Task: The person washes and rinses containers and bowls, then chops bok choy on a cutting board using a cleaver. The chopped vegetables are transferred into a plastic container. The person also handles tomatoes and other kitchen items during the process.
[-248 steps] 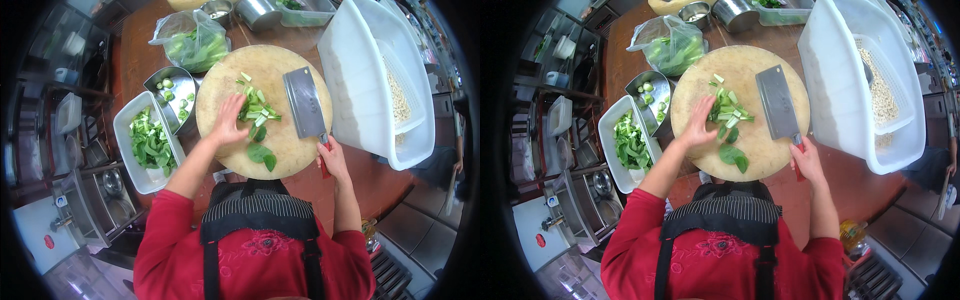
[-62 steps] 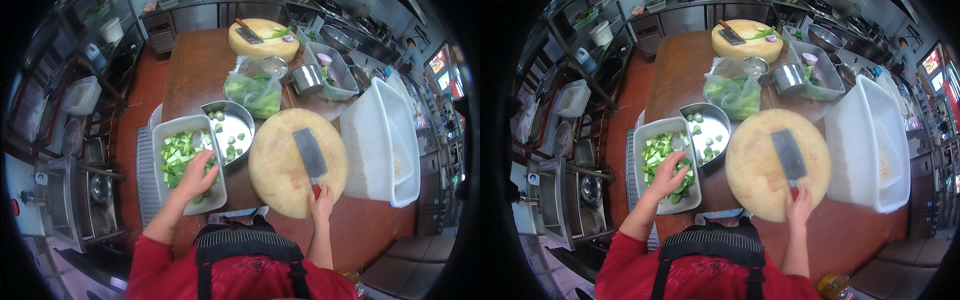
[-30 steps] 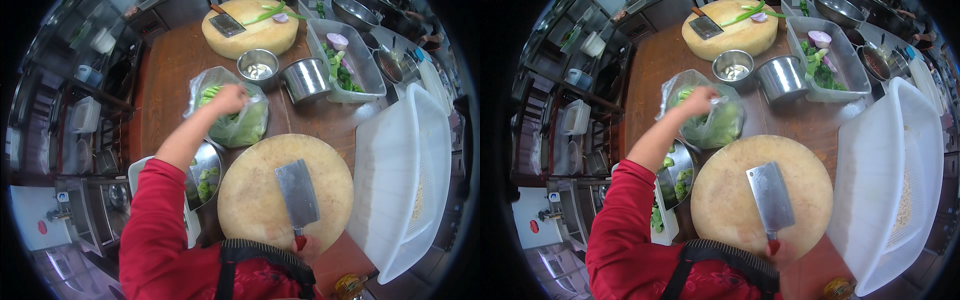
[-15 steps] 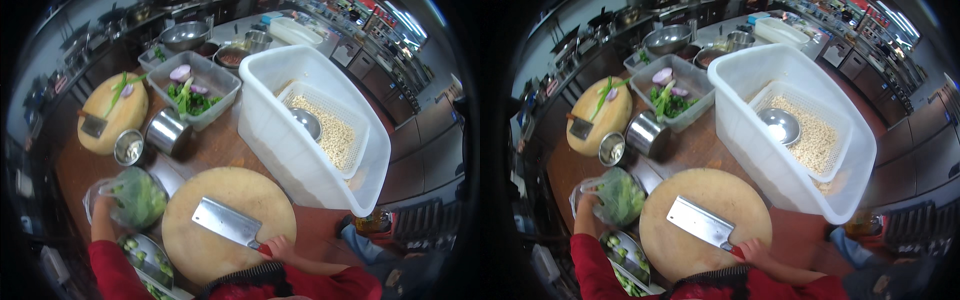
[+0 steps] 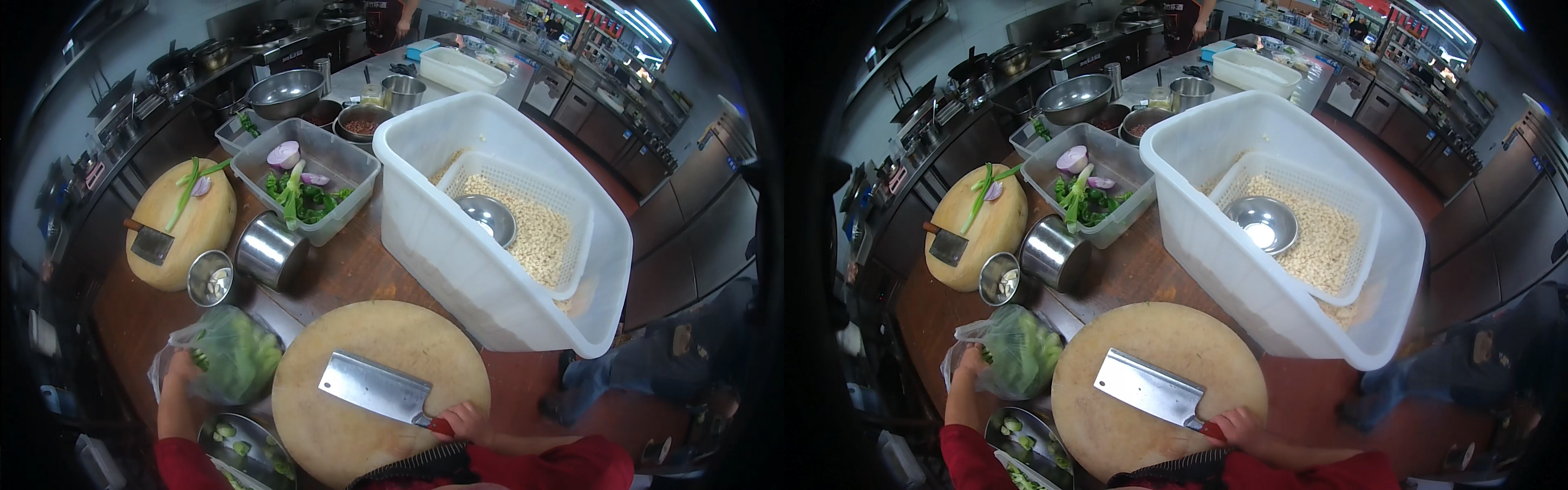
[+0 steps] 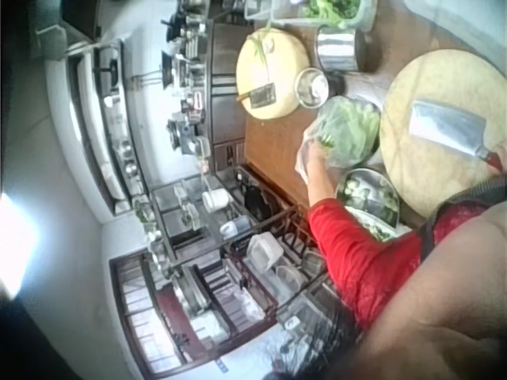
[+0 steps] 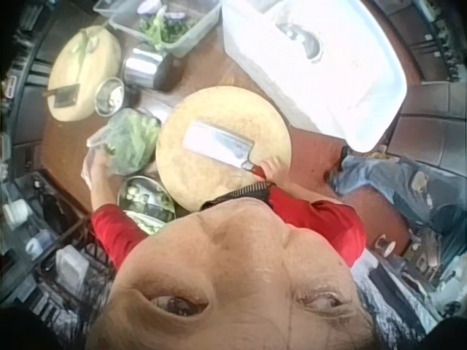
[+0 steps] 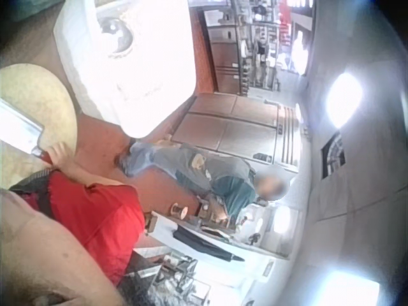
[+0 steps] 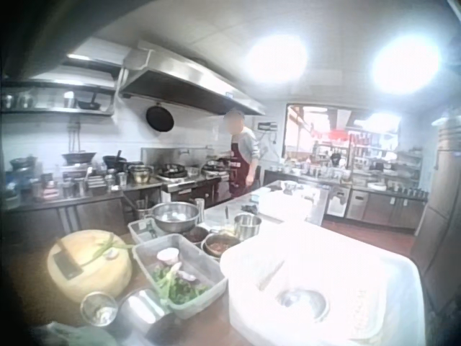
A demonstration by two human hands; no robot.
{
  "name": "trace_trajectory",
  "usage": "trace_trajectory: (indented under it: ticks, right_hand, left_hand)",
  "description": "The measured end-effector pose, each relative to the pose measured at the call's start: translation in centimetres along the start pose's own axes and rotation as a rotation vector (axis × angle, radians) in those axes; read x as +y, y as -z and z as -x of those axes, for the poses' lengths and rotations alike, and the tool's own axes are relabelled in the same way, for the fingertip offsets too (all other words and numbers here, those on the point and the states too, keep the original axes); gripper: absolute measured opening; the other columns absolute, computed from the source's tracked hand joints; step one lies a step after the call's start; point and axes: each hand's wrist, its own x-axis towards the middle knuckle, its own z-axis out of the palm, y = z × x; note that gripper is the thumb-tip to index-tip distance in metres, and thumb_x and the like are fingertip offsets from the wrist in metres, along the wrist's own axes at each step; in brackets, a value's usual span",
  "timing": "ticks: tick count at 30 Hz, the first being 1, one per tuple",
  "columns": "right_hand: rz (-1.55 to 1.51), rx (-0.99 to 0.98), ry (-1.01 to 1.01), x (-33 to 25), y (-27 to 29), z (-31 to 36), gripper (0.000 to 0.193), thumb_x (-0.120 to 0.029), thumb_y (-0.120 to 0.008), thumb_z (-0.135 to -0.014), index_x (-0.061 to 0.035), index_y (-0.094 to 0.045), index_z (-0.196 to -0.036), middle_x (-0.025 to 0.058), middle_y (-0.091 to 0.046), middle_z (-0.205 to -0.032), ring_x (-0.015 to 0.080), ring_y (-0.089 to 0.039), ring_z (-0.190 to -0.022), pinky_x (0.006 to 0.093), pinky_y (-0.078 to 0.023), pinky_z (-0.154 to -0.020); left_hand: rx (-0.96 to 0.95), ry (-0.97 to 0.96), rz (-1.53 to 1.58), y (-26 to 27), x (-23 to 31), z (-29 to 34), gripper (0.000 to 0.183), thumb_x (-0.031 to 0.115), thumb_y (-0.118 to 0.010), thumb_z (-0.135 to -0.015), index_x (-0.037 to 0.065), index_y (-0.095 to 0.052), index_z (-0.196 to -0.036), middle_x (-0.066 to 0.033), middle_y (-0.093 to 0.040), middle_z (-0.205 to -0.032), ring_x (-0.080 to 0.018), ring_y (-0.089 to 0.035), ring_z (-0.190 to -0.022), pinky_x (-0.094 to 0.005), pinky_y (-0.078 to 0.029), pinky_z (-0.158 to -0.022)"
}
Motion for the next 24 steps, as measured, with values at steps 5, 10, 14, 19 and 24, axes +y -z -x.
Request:
trace_trajectory:
  ticks: [5,10,14,19,24]
  right_hand:
    - [-0.060,0.011,0.000,-0.1,0.1,-0.2,0.028,-0.036,-0.074,-0.068,-0.0136,-0.063,-0.080,0.0009,-0.057,-0.076,0.0200,-0.054,-0.067,0.0295,-0.046,-0.060]
    - [-0.045,-0.010,-0.012,-0.1,0.4,-0.2,0.028,-0.036,-0.074,-0.068,-0.0136,-0.063,-0.082,0.0011,-0.057,-0.076,0.0202,-0.054,-0.068,0.0294,-0.046,-0.059]
    - [-0.067,0.012,-0.003,0.1,0.3,-0.1,0.028,-0.037,-0.073,-0.069,-0.0137,-0.063,-0.082,0.0009,-0.057,-0.076,0.0203,-0.054,-0.068,0.0295,-0.046,-0.059]
    - [-0.057,0.006,-0.026,0.0,0.1,0.1,0.029,-0.038,-0.073,-0.070,-0.0134,-0.063,-0.082,0.0009,-0.058,-0.078,0.0203,-0.054,-0.069,0.0296,-0.046,-0.061]
    - [-0.072,0.040,-0.010,-0.1,0.2,0.3,0.028,-0.038,-0.065,-0.075,-0.0118,-0.062,-0.085,0.0021,-0.056,-0.078,0.0192,-0.052,-0.068,0.0281,-0.045,-0.061]
  left_hand:
    - [0.093,-0.138,-0.150,-0.2,3.0,1.0,0.074,0.025,-0.074,-0.061,0.004,-0.044,-0.126,-0.0204,-0.046,-0.126,-0.0380,-0.045,-0.116,-0.0430,-0.041,-0.094]
    - [-0.090,-0.097,-0.030,1.2,4.8,-0.1,0.074,0.022,-0.070,-0.063,0.004,-0.042,-0.129,-0.0186,-0.045,-0.127,-0.0372,-0.037,-0.122,-0.0393,-0.037,-0.100]
    - [-0.201,-0.086,0.244,2.0,4.6,-0.9,0.069,0.022,-0.069,-0.064,0.004,-0.046,-0.126,-0.0216,-0.045,-0.127,-0.0394,-0.042,-0.119,-0.0414,-0.038,-0.099]
    - [-0.066,-0.108,-0.131,-1.5,2.6,-2.6,0.052,0.020,-0.062,-0.070,0.005,-0.052,-0.118,-0.0207,-0.052,-0.117,-0.0408,-0.051,-0.105,-0.0428,-0.044,-0.091]
    - [0.017,-0.043,-0.320,-1.8,3.7,-3.6,0.042,0.025,-0.062,-0.069,0.004,-0.060,-0.105,-0.0182,-0.058,-0.109,-0.0380,-0.054,-0.097,-0.0428,-0.047,-0.085]
